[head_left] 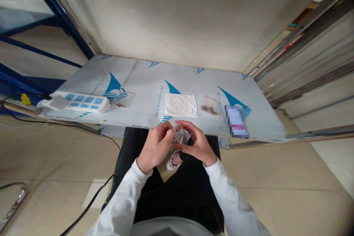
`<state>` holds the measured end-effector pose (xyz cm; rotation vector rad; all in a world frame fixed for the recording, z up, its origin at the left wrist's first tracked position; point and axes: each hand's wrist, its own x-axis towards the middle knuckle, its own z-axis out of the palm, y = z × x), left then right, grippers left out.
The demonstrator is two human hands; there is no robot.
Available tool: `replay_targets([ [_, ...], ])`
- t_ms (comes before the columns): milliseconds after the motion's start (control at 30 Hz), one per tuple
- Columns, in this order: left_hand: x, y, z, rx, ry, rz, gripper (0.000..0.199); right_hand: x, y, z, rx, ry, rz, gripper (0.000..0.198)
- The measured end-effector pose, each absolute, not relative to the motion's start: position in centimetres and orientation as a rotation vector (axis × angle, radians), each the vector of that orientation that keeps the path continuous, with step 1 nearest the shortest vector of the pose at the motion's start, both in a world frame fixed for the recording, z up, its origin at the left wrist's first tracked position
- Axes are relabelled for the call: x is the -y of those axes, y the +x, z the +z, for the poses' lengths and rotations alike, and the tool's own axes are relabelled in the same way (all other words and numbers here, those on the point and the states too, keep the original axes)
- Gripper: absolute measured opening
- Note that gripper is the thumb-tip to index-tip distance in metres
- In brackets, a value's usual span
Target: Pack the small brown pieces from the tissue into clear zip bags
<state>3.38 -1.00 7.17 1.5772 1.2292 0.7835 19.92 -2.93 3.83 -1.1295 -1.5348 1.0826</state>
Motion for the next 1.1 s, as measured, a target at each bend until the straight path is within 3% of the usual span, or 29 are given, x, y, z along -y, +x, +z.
replay_targets([
  [333,0.4,2.2,5.5,-1.479,1.798,0.778,0.016,2.5,18.3,1.7,1.450,-1.200,1.129,0.043],
  [567,0.0,0.6,3.9,-1.331,1.507,0.944,0.028,1.1,14.7,1.3,1.515,-1.424,0.686,0.038],
  [700,-0.6,0.1,3.3,-1.359,1.386,1.137,0.036,-0.1,13.1,2.2,1.522,-1.403,0.686,0.053],
  [833,-1.1,-0.9,4.1,-1.134,1.204,1.126,0.031,-0.3,13.6,3.1,1.477,-1.185,1.084,0.074],
  [900,-1.1,-1.5,4.8,-1.053,1.195,1.033,0.028,-0.2,14.2,3.6,1.397,-1.070,1.270,0.057],
  [1000,-0.7,-2.0,5.7,-1.047,1.206,0.968,0.025,-0.3,14.5,4.1,1.225,-1.073,1.289,0.024],
  [1100,-0.2,-1.9,5.8,-1.097,1.147,1.086,0.024,-0.2,14.3,4.5,1.126,-1.163,1.209,0.019],
])
